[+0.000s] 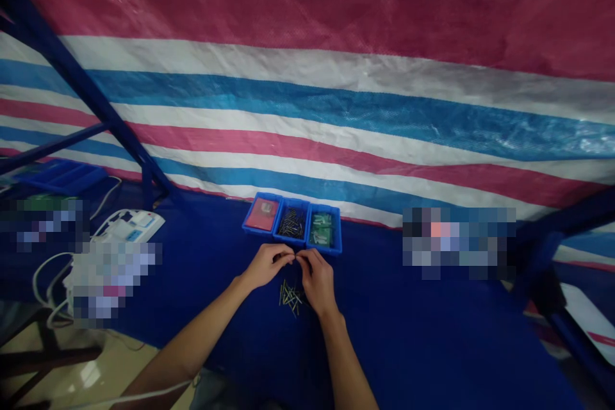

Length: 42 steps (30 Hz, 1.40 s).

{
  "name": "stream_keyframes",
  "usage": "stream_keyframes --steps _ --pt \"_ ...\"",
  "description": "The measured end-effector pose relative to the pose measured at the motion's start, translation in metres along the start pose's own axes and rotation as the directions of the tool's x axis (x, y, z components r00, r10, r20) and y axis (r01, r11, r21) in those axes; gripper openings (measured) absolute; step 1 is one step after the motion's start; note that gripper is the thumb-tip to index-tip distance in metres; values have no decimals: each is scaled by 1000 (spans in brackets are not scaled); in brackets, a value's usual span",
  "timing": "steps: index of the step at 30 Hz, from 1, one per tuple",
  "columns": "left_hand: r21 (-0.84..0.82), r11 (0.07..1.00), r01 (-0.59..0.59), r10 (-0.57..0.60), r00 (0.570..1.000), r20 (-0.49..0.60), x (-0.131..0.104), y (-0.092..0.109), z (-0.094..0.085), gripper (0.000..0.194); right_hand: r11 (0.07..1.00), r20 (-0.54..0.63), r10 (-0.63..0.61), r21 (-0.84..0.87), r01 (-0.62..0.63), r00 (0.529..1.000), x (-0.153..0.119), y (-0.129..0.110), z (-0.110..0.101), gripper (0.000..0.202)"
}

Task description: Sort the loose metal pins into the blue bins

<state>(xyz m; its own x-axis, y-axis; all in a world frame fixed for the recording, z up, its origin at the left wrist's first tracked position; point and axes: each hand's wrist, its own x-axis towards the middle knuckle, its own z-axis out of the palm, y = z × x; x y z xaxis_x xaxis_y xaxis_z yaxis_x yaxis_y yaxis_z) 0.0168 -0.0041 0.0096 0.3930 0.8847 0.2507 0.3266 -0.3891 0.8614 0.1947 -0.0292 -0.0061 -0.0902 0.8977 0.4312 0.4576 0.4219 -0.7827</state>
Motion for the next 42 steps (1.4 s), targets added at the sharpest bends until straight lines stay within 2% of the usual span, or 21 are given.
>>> stream_keyframes --steps 8,12,21,42 --pt "17 1000 3 -2 1000 -17 -1 1 -1 22 996 39 79 -44 -78 996 -1 -2 -3 29" --pt "34 999 13 -13 1000 -21 -1 -2 0 24 992 26 122 14 -122 992 -1 -2 -2 23" --pt "26 1000 5 -4 999 -36 -1 -4 1 22 998 25 50 26 -51 998 1 -2 -1 22" --pt "20 1000 24 -23 999 -42 -1 -1 1 26 997 46 79 -17 -78 996 -1 -5 -3 30"
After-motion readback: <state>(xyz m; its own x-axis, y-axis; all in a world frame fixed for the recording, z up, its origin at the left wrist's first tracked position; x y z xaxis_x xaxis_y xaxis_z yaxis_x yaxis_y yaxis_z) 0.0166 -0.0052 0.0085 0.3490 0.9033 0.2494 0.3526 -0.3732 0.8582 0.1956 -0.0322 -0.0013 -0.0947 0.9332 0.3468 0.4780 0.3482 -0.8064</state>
